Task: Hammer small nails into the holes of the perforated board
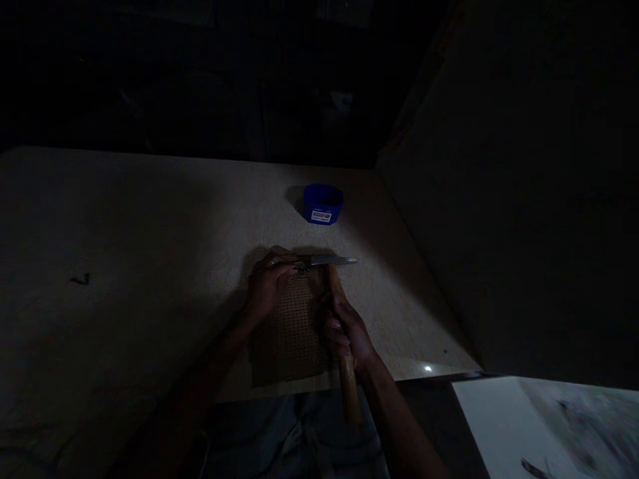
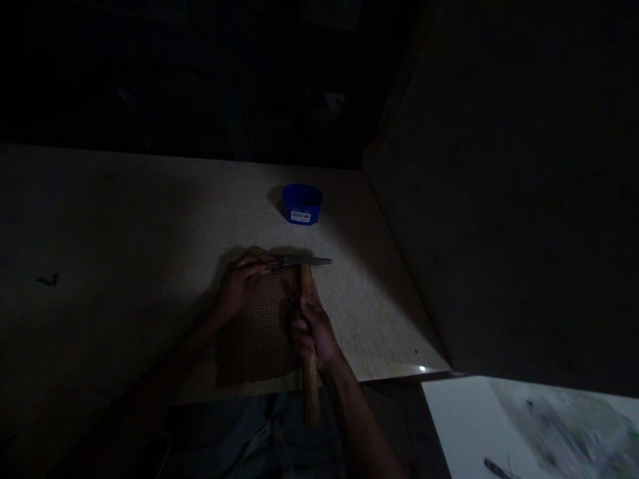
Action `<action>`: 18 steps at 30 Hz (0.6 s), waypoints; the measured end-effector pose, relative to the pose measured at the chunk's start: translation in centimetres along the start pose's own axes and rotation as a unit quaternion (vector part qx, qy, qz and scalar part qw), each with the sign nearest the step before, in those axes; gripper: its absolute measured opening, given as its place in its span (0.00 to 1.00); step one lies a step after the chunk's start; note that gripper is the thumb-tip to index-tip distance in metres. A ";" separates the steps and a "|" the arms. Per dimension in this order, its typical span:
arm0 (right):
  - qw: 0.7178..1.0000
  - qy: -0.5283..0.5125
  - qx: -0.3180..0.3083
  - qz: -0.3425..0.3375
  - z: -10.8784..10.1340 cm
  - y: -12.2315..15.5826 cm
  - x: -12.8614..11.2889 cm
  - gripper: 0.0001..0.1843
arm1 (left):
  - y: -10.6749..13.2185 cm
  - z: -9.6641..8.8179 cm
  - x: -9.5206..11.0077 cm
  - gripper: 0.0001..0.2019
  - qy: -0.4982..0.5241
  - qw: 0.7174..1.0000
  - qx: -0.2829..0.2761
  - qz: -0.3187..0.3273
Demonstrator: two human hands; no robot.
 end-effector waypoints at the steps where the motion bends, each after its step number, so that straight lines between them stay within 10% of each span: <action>1: 1.000 0.001 -0.001 0.000 0.0 0.0 0.0 0.24 | 0.0 0.0 0.0 0.14 0.001 1.000 0.003 0.004; 18: 0.998 0.050 0.034 -0.012 0.0 0.4 -0.1 0.28 | -0.1 0.1 0.7 0.10 -0.050 0.999 -0.008 0.007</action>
Point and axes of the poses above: each hand's wrist, its own y-axis away from the middle knuckle, its own z-axis out of the palm, x = y × z, the point moved 8 cm from there along -y, towards the middle knuckle, and after that the axes turned 1 degree about y, right-handed, at the moved point
